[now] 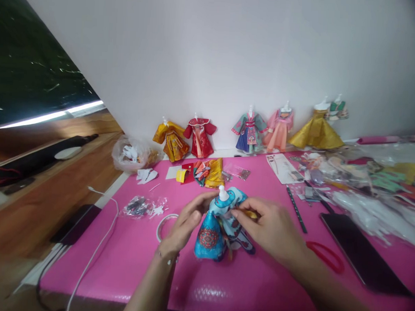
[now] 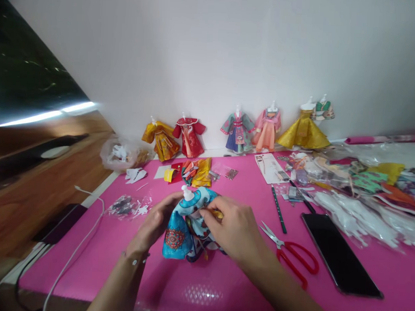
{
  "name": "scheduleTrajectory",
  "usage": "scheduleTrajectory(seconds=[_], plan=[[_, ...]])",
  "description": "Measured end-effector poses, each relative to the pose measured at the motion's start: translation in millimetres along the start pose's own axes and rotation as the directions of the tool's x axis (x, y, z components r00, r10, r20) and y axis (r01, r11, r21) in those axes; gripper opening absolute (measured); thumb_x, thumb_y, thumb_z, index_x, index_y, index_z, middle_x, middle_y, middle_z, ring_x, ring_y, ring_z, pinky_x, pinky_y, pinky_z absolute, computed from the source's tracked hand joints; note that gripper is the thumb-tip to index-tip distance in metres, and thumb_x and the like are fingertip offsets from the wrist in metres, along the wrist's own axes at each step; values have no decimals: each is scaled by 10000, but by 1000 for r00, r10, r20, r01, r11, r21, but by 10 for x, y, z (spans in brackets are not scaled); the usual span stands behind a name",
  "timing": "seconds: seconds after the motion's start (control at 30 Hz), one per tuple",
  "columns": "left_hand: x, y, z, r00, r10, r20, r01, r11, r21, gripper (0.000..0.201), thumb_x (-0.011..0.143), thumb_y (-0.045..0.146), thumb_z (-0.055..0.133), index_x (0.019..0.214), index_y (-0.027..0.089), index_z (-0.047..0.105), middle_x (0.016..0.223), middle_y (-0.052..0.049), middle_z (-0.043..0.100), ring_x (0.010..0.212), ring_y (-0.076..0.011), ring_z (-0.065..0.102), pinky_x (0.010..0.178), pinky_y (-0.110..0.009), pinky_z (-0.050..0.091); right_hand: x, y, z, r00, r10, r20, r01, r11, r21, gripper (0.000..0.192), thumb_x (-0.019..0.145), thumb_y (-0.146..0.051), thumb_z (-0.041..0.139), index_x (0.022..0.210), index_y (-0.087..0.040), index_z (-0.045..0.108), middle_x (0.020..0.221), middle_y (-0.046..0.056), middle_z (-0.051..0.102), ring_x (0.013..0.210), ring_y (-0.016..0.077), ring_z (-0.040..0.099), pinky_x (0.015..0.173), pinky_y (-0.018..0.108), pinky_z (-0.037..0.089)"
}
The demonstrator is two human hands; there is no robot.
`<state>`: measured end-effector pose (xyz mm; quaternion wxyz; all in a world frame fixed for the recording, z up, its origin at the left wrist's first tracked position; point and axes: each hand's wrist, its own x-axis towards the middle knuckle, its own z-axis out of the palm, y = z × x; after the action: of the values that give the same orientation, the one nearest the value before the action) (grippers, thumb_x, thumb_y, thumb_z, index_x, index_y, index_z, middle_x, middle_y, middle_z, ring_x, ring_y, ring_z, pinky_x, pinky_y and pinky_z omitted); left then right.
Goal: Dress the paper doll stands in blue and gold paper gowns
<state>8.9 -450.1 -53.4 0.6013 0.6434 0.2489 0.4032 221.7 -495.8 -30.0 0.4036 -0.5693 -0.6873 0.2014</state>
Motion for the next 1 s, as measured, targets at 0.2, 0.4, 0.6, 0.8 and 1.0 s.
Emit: scheduleTrajectory(seconds=[0.2, 0.4, 0.6, 0.8, 1.0], plan=[[49, 378, 263, 988, -51, -148, 135, 754, 643, 603, 790, 360, 728, 1339, 227, 516, 1143, -96, 717, 1081, -307, 651, 926, -402, 489, -11, 7, 40, 996, -69, -50, 66, 996, -65, 146, 841, -221, 617, 697, -203, 629, 640, -25, 647, 557, 122, 564, 548, 241, 338], [130, 479, 438, 971, -41, -234, 209, 615, 760, 371, 830, 243, 624, 1199, 220, 608, 825, -6, 750, 713, -219, 701, 652, -275, 492, -137, 18, 97, 977, -200, -79, 183, 967, -177, 156, 898, -206, 553, 772, -195, 645, 726, 17, 663, 649, 161, 613, 613, 276, 377], [158, 473, 432, 954, -7, -300, 243, 606, 757, 267, 824, 269, 651, 1084, 209, 653, 759, 19, 719, 642, -181, 661, 575, -233, 437, -353, 56, 224, 961, -250, -115, 233, 962, -145, 165, 933, -183, 526, 841, -193, 662, 764, 30, 667, 664, 158, 617, 626, 275, 382], [157, 508, 451, 940, -24, -339, 294, 560, 775, 269, 818, 350, 676, 1055, 223, 657, 720, 29, 707, 599, -168, 630, 544, -227, 404, -446, 38, 426, 994, -91, -58, 90, 996, -11, 173, 902, -218, 585, 739, -197, 642, 660, -4, 652, 564, 128, 573, 563, 251, 353], [184, 522, 483, 950, -24, -311, 270, 564, 780, 212, 808, 317, 682, 997, 224, 656, 684, 42, 691, 568, -158, 612, 523, -220, 370, -411, 27, 517, 997, -63, -49, 62, 998, -18, 197, 891, -180, 567, 726, -193, 675, 696, 22, 723, 624, 152, 670, 590, 248, 385]])
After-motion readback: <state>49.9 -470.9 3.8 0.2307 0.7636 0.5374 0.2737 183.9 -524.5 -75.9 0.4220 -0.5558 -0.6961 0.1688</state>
